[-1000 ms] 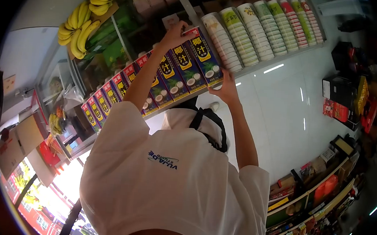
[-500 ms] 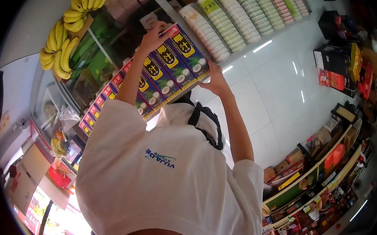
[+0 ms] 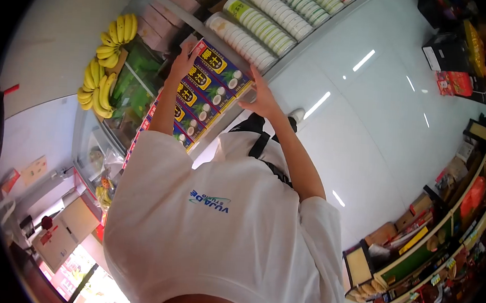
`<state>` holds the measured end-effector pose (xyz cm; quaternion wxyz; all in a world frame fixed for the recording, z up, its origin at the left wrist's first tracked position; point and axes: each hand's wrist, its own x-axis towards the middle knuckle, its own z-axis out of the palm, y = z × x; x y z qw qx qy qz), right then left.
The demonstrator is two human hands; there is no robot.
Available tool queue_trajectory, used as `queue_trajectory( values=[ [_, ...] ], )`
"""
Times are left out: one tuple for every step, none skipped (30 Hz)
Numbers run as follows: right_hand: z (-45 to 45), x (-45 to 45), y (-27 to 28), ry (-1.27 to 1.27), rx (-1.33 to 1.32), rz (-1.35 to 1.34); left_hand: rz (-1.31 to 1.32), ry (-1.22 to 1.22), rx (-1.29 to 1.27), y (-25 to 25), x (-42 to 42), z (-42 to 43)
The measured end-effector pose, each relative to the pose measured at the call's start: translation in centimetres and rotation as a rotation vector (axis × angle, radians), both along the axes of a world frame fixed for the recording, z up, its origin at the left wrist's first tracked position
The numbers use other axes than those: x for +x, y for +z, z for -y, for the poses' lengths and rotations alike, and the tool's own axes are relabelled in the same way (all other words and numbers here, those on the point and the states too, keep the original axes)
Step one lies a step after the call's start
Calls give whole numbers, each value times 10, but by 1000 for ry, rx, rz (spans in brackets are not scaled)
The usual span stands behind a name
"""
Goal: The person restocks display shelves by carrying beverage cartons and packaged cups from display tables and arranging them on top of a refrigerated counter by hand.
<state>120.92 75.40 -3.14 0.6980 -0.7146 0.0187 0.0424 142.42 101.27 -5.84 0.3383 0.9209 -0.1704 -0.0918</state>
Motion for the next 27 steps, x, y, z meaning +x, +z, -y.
queue_trajectory(
  values=[
    [1,-9,-5,4,80,-3,25,23,46,-5,-4,-2],
    [6,-8,-2,11,154,9,66,47,87,-9,-1,-2],
    [12,-12,10,51,152,-18,53,69,64,-17,1,-2],
    [17,-18,17,59,129,0,187,88,131,-20,0,0],
    [24,-27,11,59,96,54,317,99,191,-14,-3,9],
    [33,-42,9,48,121,0,303,136,223,-1,-10,23],
    [45,-51,12,3,156,-63,285,169,257,13,-14,37],
    [62,-63,-5,-60,168,-152,364,167,294,23,-16,55],
    [79,-76,-24,-121,173,-249,433,172,319,25,-17,68],
    [102,-89,-22,-175,128,-311,420,161,332,27,-15,81],
    [121,-103,-23,-281,322,-325,406,151,346,27,-11,98],
    [142,-118,-24,-377,364,-372,418,136,322,31,-12,122],
    [163,-134,-26,-469,414,-419,469,89,243,40,-15,145],
    [181,-148,-29,-548,431,-438,518,41,168,45,-14,167],
    [197,-160,-30,-634,406,-469,505,-20,142,45,-8,190],
    [212,-168,-30,-719,379,-502,499,-29,152,49,-9,218],
    [226,-174,-27,-771,387,-519,521,-79,88,56,-9,247],
    [237,-178,-23,-823,394,-541,537,-129,23,63,-10,274],
    [246,-180,-22,-839,384,-542,457,-167,-54,67,-6,300],
    [254,-180,-23,-864,419,-524,492,-207,-59,65,0,325],
    [264,-177,-24,-888,453,-506,458,-243,-79,63,7,348],
    [275,-171,-22,-902,439,-513,423,-278,-98,68,16,371],
    [286,-161,-18,-888,446,-537,426,-340,-97,70,35,391],
    [296,-149,-16,-873,454,-561,443,-342,-111,73,55,411],
    [308,-137,-16,-918,407,-484,462,-278,-130,69,78,428],
    [321,-121,-14,-926,385,-499,463,-273,-194,64,108,444],
    [337,-100,-10,-1010,389,-366,203,-207,-203,64,139,461]
  ],
)
